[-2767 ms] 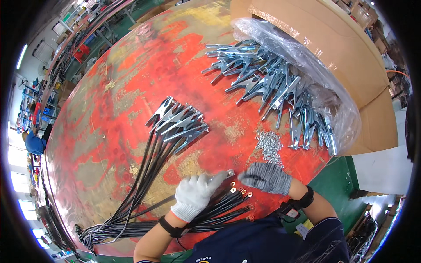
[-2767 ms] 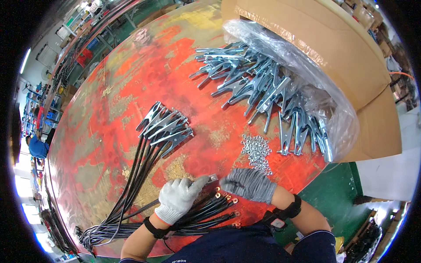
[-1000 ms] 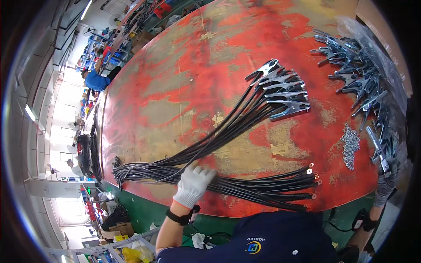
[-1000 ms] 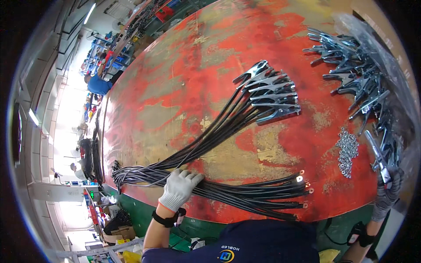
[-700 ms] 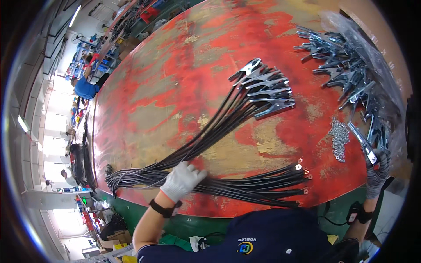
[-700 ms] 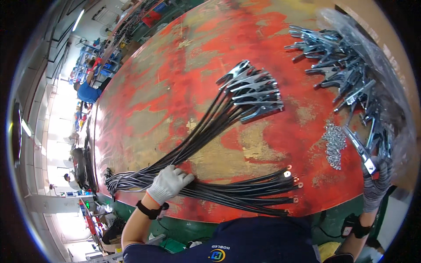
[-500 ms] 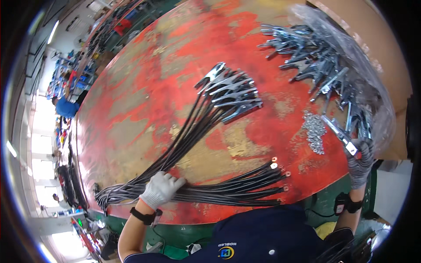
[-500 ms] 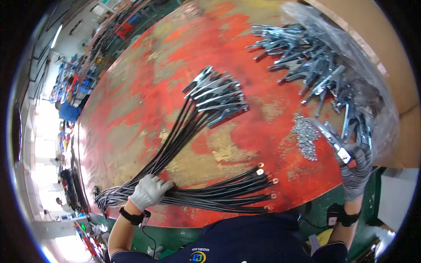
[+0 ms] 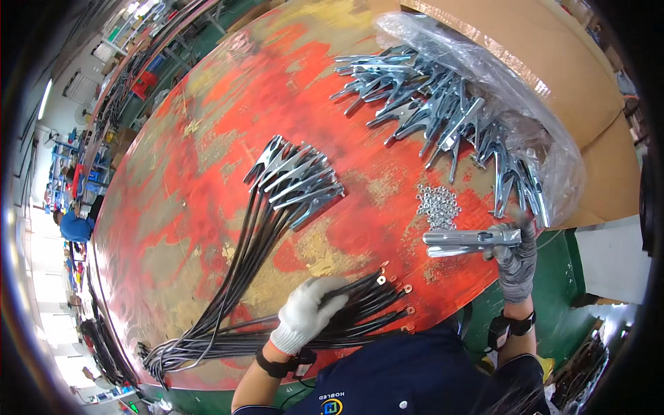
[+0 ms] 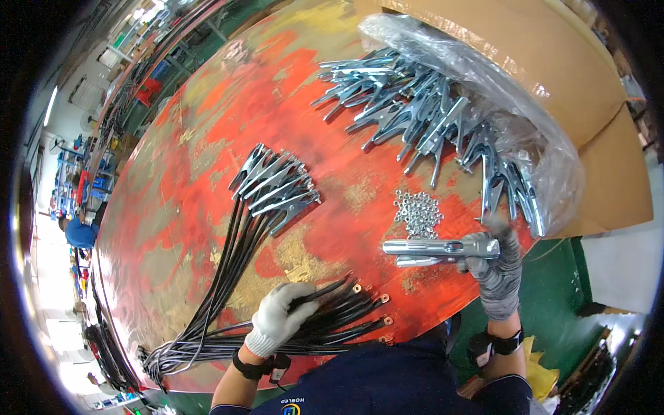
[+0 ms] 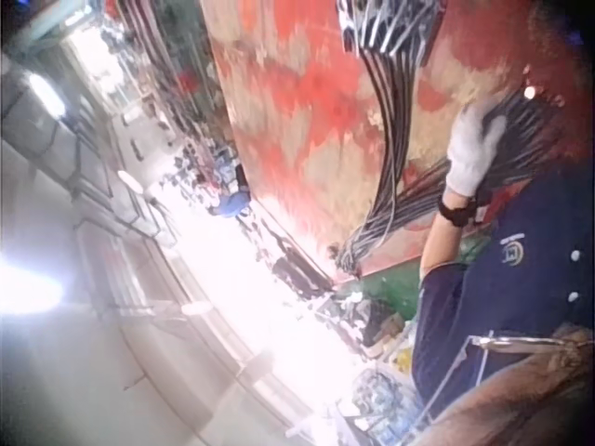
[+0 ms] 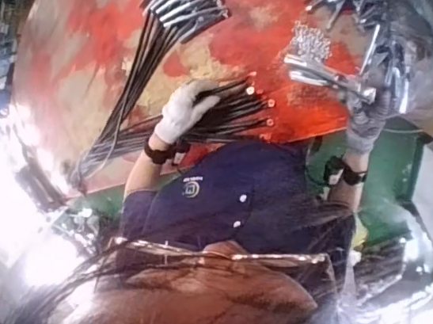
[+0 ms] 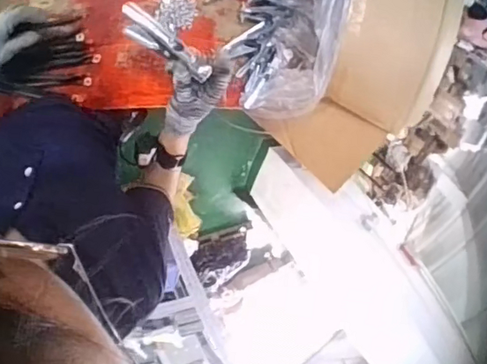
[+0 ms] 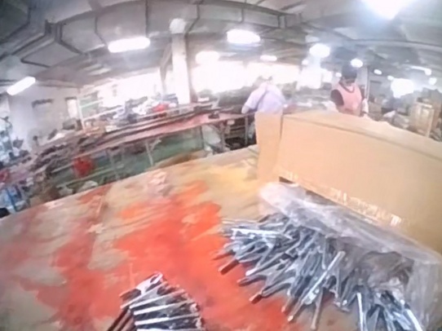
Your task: The recorder is assembling industrial jumper cable clamps by attaching wires and small hardware components.
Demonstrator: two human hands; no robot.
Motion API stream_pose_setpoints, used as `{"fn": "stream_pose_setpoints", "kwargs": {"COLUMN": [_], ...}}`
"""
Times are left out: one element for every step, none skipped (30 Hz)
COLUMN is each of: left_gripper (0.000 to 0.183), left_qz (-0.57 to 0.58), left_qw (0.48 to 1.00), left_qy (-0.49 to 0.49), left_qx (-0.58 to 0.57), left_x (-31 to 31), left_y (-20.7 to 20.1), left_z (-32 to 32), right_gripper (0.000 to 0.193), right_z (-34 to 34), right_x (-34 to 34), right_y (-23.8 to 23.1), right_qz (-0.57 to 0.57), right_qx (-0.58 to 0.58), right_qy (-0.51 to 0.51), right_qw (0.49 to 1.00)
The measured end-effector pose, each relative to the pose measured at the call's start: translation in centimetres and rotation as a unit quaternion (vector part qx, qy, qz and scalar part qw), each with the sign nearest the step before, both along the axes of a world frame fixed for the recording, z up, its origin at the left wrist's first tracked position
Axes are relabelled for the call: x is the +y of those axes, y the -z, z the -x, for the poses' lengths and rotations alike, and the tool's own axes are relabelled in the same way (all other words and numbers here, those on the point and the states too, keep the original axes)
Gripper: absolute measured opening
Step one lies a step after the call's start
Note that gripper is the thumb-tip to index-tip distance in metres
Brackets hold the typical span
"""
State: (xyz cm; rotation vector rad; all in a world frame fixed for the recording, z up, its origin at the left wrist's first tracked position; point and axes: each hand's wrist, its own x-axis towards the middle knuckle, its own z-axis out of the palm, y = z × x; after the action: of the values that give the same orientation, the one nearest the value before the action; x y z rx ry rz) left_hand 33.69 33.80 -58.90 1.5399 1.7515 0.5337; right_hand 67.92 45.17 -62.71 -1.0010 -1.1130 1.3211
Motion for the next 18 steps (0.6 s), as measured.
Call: {"fn": "stream_pose_setpoints", "kwargs": {"left_gripper": [0.026, 0.026, 0.025, 0.024, 0.024, 0.025, 0.027, 0.027, 0.026, 0.025, 0.025, 0.025, 0.025, 0.025, 0.025, 0.025, 0.025, 0.025], "left_qz": [-0.001, 0.002, 0.005, 0.022, 0.022, 0.051, 0.080, 0.080, 0.066, 0.053, 0.053, 0.061, 0.069, 0.067, 0.060, 0.054, 0.055, 0.048], "left_qw": [1.000, 1.000, 0.999, 0.999, 0.999, 0.998, 0.996, 0.996, 0.997, 0.998, 0.998, 0.997, 0.996, 0.996, 0.996, 0.996, 0.996, 0.996], "left_qy": [0.005, -0.009, -0.025, -0.032, -0.032, -0.019, -0.007, -0.006, 0.011, 0.026, 0.027, 0.043, 0.058, 0.061, 0.067, 0.072, 0.071, 0.080], "left_qx": [0.001, -0.012, -0.024, -0.033, -0.031, -0.032, -0.033, -0.034, -0.027, -0.019, -0.021, -0.008, 0.005, 0.002, 0.010, 0.018, 0.018, 0.008], "left_x": [0.0, -0.2, -0.5, -0.7, -0.8, -0.7, -0.7, -0.8, -0.9, -1.0, -1.1, -1.2, -1.2, -1.2, -1.4, -1.5, -1.6, -1.6], "left_y": [0.1, 0.1, 0.1, 0.0, -0.3, -0.5, -0.6, -0.7, -0.7, -0.6, -0.7, -0.8, -1.0, -1.1, -1.3, -1.4, -1.7, -2.0], "left_z": [0.2, 0.3, 0.5, 0.6, 0.8, 0.8, 0.8, 0.9, 0.9, 0.8, 0.9, 1.1, 1.2, 1.1, 1.1, 1.2, 1.2, 1.3], "right_gripper": [0.063, 0.055, 0.055, 0.049, 0.043, 0.036, 0.036, 0.034, 0.032, 0.032, 0.028, 0.031, 0.031, 0.028, 0.027, 0.025, 0.025, 0.024], "right_z": [0.0, 0.0, 0.1, 0.3, 0.6, 0.9, 1.6, 2.6, 3.5, 4.3, 5.1, 5.7, 5.9, 6.2, 6.6, 7.0, 7.3, 7.6], "right_x": [-0.1, -0.3, -0.4, -0.5, -0.6, -0.4, -0.7, -1.1, -1.3, -1.0, -0.2, 0.3, 0.4, 0.5, 0.6, 0.8, 0.8, 0.8], "right_y": [0.1, -0.5, -1.0, -1.3, -1.5, -1.6, -1.8, -2.1, -2.5, -2.8, -3.1, -3.5, -3.4, -3.0, -2.8, -3.4, -3.2, -2.8], "right_qz": [0.049, 0.090, 0.090, 0.105, 0.118, 0.082, 0.082, 0.167, 0.250, 0.251, 0.057, -0.141, -0.141, -0.150, -0.159, -0.165, -0.165, -0.181], "right_qx": [0.039, 0.080, 0.082, 0.068, 0.053, -0.070, -0.070, 0.000, 0.068, 0.066, -0.096, -0.253, -0.257, -0.221, -0.181, -0.181, -0.180, -0.174], "right_qy": [-0.004, -0.021, -0.019, -0.089, -0.158, -0.198, -0.196, -0.222, -0.245, -0.243, -0.305, -0.344, -0.342, -0.355, -0.371, -0.384, -0.385, -0.393], "right_qw": [0.998, 0.993, 0.992, 0.988, 0.979, 0.974, 0.975, 0.961, 0.934, 0.935, 0.946, 0.893, 0.893, 0.896, 0.897, 0.890, 0.890, 0.884]}}
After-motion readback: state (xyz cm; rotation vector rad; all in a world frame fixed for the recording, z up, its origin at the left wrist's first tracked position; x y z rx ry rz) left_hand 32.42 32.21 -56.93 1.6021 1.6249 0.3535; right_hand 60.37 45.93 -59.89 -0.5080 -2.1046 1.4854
